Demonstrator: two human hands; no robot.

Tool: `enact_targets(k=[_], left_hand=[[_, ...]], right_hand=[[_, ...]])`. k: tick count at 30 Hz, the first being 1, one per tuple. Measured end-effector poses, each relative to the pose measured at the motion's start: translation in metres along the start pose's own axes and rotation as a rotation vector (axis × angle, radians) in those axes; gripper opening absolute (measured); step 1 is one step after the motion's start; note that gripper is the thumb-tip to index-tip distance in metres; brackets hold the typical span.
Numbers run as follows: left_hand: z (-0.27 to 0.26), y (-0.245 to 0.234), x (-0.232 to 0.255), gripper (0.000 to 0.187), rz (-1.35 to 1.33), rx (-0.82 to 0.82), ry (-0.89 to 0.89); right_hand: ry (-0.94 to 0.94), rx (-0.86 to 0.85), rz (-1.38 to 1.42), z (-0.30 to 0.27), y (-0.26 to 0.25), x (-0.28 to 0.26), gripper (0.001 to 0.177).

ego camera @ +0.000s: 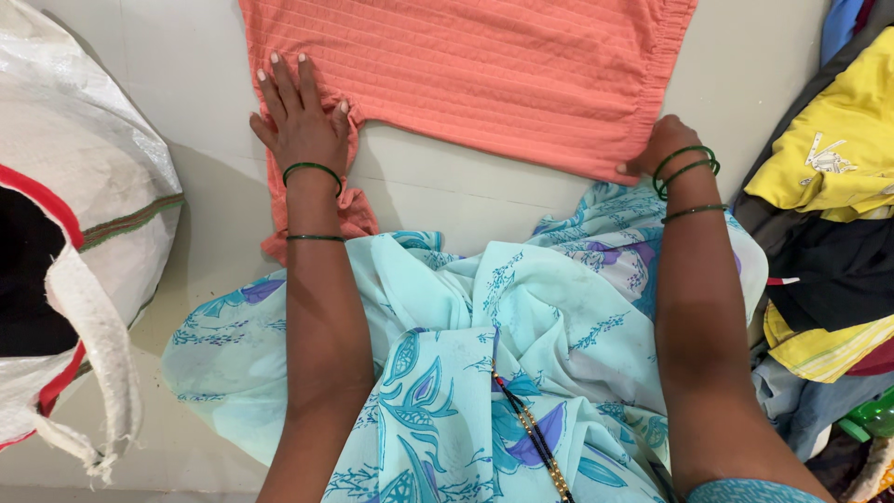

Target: The person folds a shirt by laying it flat on the floor, smoothing the fabric, and folding the sleeves and bottom section inward.

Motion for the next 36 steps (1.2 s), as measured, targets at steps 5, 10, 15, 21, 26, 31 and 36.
enact_targets(k=[5,10,15,21,26,31,36], left_hand=[[0.001,-0.019,0.005,0.075,0.000,0.139,0.041],[0.006,-0.014,-0.011,0.040,0.066,0.067,-0.056],[0.008,-0.032,-0.003,0.050,-0.045,0.325,0.054],[0.008,-0.003,0.002,0.072,0.005,0.179,0.117],[0.007,0.002,0.001,0.073,0.006,0.064,0.048],[0.009,-0.004,0.003,0.073,-0.007,0.168,0.082],[0.014,-0.009,-0.002,0.069,-0.004,0.238,0.047]], right_hand=[[0.182,-0.066,-0.184,-0.012,-0.005,0.007,0.090],[0.127,-0.043,-0.265,-0.014,-0.008,0.008,0.104],[-0.021,0.527,0.041,-0.009,-0.057,-0.004,0.055],[-0.122,0.711,0.362,0.019,-0.061,0.011,0.038],[-0.140,0.700,0.467,0.046,-0.047,0.022,0.037],[-0.088,0.667,0.501,0.054,-0.043,0.022,0.048],[-0.105,0.620,0.489,0.056,-0.046,0.019,0.048]])
Point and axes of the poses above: each hand's wrist, its own z-axis towards the middle knuckle, its own y-axis out of the palm, x = y × z, the point moved 9 cm from there along z, towards the middle knuckle, and after that the axes turned 14 degrees about x, right-handed, at the moved point
